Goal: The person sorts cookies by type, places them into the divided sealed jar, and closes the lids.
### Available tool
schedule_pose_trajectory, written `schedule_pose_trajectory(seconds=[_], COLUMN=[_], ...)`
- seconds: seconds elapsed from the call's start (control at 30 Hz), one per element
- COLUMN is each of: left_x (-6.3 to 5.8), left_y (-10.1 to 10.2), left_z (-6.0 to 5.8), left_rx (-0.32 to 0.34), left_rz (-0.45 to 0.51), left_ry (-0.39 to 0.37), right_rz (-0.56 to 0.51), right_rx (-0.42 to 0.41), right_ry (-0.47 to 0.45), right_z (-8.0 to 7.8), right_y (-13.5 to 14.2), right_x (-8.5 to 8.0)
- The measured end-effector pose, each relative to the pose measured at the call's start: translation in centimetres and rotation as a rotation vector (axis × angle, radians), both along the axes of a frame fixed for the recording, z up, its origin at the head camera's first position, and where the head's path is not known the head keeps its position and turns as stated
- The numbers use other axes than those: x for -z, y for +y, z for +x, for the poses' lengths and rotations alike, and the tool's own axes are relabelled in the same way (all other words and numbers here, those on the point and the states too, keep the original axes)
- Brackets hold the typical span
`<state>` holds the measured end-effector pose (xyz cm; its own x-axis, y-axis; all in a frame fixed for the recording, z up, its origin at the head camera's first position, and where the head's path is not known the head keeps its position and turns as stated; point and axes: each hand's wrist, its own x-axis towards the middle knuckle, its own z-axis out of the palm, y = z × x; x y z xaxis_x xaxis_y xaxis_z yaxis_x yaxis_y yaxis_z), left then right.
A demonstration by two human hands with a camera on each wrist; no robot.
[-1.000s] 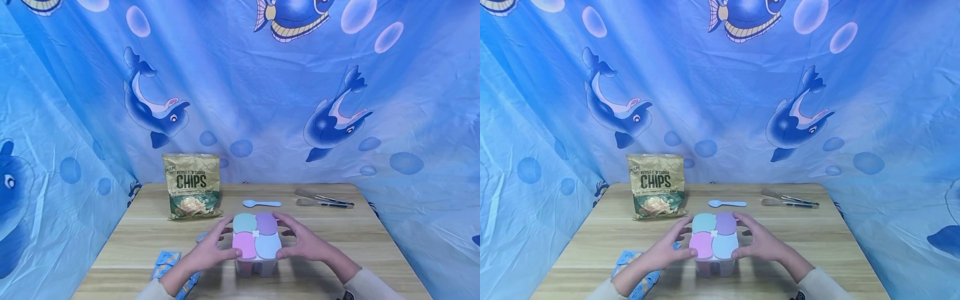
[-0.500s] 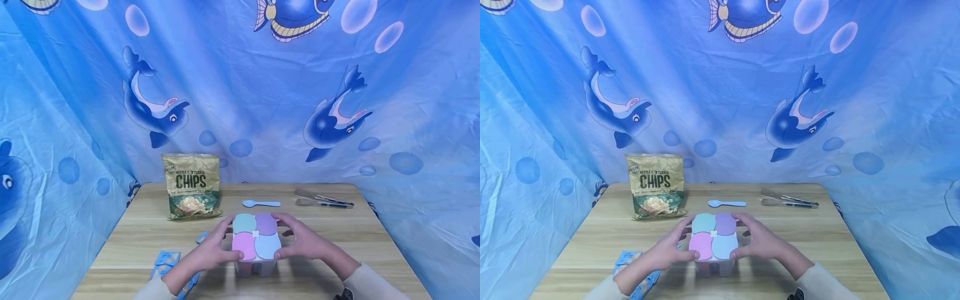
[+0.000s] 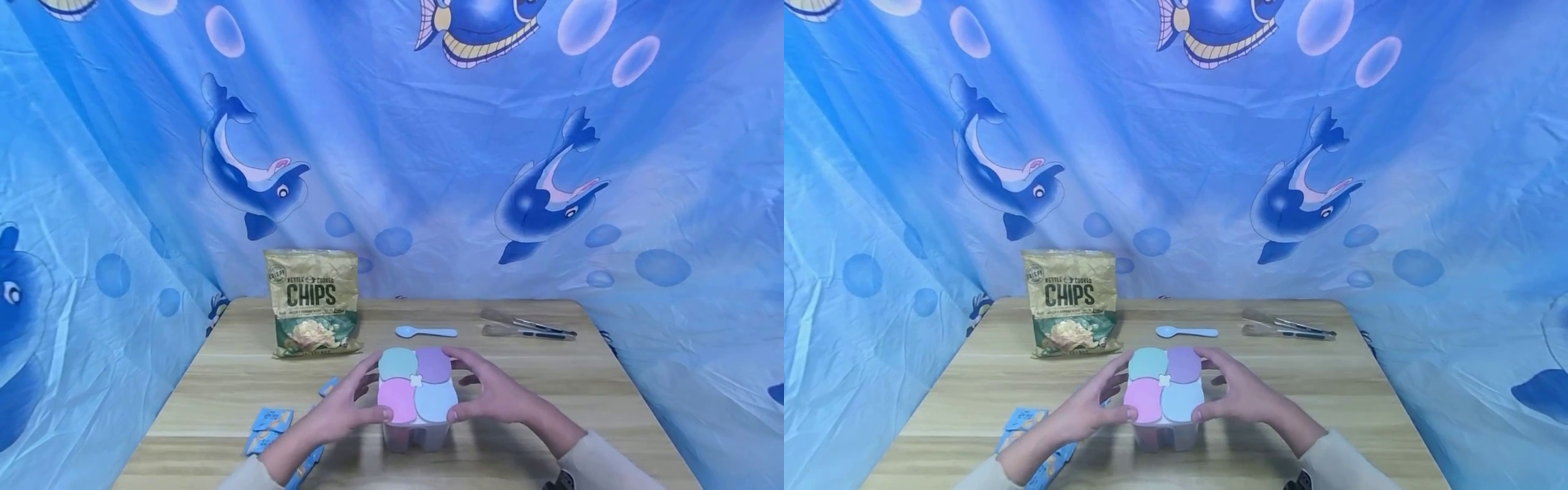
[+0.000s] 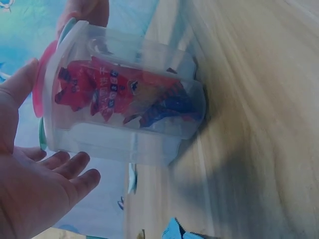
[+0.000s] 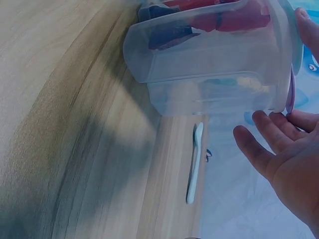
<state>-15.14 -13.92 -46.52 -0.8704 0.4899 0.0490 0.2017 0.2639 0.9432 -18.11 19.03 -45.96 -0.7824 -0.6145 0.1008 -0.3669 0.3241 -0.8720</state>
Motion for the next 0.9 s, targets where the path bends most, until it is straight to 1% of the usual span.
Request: schedule_pose_trajectory(seconds=[0.1, 0.17, 0.27, 0.33, 0.4, 0.5, 0.6, 0.7, 0.77, 0.9], left_x=[0.1, 0.1, 0.3, 0.6, 1.0, 1.5, 2.0, 2.4, 2.7, 3.2], left_y=[-0.1, -0.2, -0.3, -0.4, -0.5, -0.7, -0.9, -0.8, -0.6, 0.1], left_z=[-0.2, -0.2, 0.5, 1.3, 2.4, 4.1, 5.8, 7.1, 7.7, 8.5], left_rx=[-0.006, -0.012, -0.039, -0.068, -0.1, -0.114, -0.097, -0.084, -0.073, -0.02], left_rz=[-0.006, -0.003, 0.006, 0.014, 0.019, 0.011, -0.007, 0.001, 0.008, 0.031], left_ry=[0.023, 0.018, 0.002, -0.002, -0.002, -0.006, -0.01, -0.013, -0.021, -0.034], right_rz=[-0.029, -0.059, -0.108, -0.129, -0.143, -0.165, -0.189, -0.223, -0.239, -0.231], right_rx=[-0.037, -0.046, -0.036, -0.003, 0.039, 0.104, 0.139, 0.16, 0.162, 0.165], right_ry=[-0.005, -0.032, -0.065, -0.083, -0.105, -0.166, -0.229, -0.285, -0.308, -0.302], right_z=[-0.5, -0.8, -1.2, -1.4, -1.6, -1.9, -2.2, -2.5, -2.7, -2.9], right_y=[0.2, 0.4, 0.5, 0.5, 0.4, 0.3, 0.2, 0.0, -0.1, -0.5], right_x=[0.3, 0.6, 1.0, 1.2, 1.4, 1.9, 2.6, 3.4, 3.8, 4.4])
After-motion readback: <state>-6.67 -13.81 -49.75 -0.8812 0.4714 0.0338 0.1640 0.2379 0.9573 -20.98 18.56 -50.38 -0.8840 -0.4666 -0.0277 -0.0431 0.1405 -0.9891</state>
